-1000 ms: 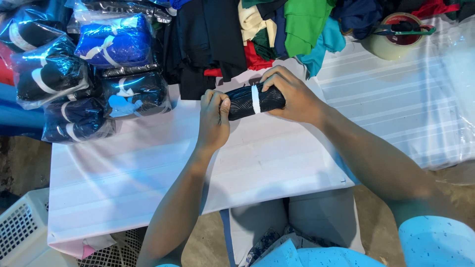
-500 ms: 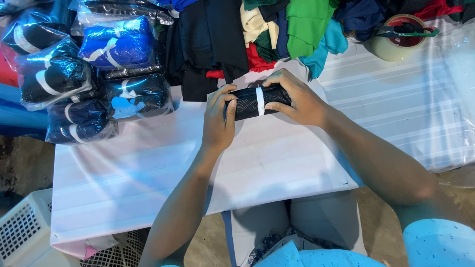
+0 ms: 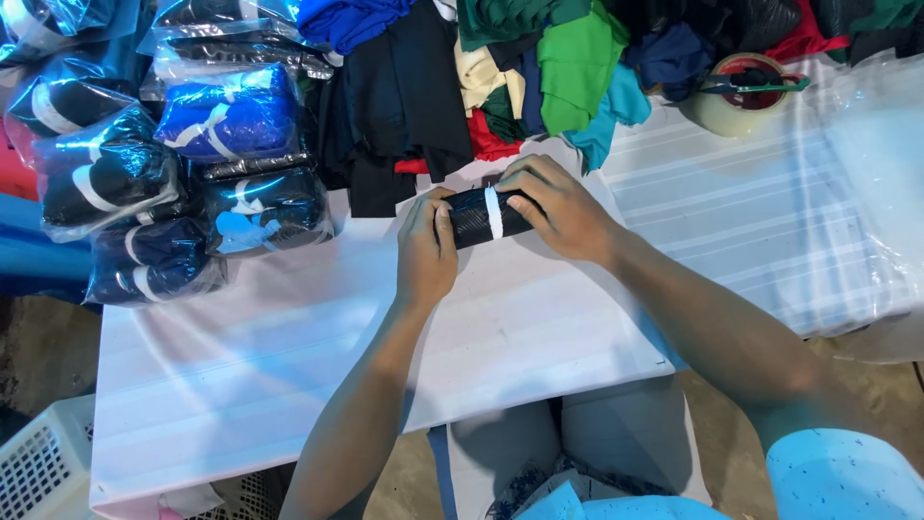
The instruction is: Folding a black garment, tying it with a white ribbon, and placing it into a plastic bag
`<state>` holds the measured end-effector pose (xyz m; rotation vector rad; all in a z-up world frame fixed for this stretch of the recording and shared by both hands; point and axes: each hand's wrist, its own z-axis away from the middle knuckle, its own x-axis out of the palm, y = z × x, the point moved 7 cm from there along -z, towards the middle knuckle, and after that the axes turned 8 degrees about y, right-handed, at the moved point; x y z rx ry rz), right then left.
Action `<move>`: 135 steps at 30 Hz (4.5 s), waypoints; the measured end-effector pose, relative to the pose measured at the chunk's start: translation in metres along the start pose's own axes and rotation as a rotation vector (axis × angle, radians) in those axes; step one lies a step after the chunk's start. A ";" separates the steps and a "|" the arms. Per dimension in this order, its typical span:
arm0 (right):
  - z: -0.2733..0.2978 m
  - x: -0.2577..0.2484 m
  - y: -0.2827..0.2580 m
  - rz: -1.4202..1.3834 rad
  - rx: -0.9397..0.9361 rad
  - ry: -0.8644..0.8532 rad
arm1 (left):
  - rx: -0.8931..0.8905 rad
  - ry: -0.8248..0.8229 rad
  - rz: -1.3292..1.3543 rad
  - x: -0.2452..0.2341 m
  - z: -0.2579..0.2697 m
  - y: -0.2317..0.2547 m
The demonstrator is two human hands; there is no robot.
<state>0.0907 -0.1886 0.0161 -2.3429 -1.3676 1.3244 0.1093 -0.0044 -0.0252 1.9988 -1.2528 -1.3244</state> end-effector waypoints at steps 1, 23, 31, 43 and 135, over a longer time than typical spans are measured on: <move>0.002 0.001 -0.001 0.003 -0.002 0.001 | 0.002 0.001 0.002 0.003 0.001 -0.001; 0.002 -0.006 -0.005 -0.355 0.023 0.203 | 0.383 -0.032 -0.219 0.010 0.014 0.038; 0.023 -0.016 -0.011 -0.117 0.177 -0.056 | 0.273 -0.193 -0.129 0.008 0.015 0.065; 0.120 -0.135 0.046 0.274 0.363 -0.166 | 0.183 -0.386 -0.283 0.055 -0.009 0.056; 0.166 0.013 -0.122 -0.110 -0.186 -0.301 | -0.113 0.169 -0.508 -0.153 0.119 -0.019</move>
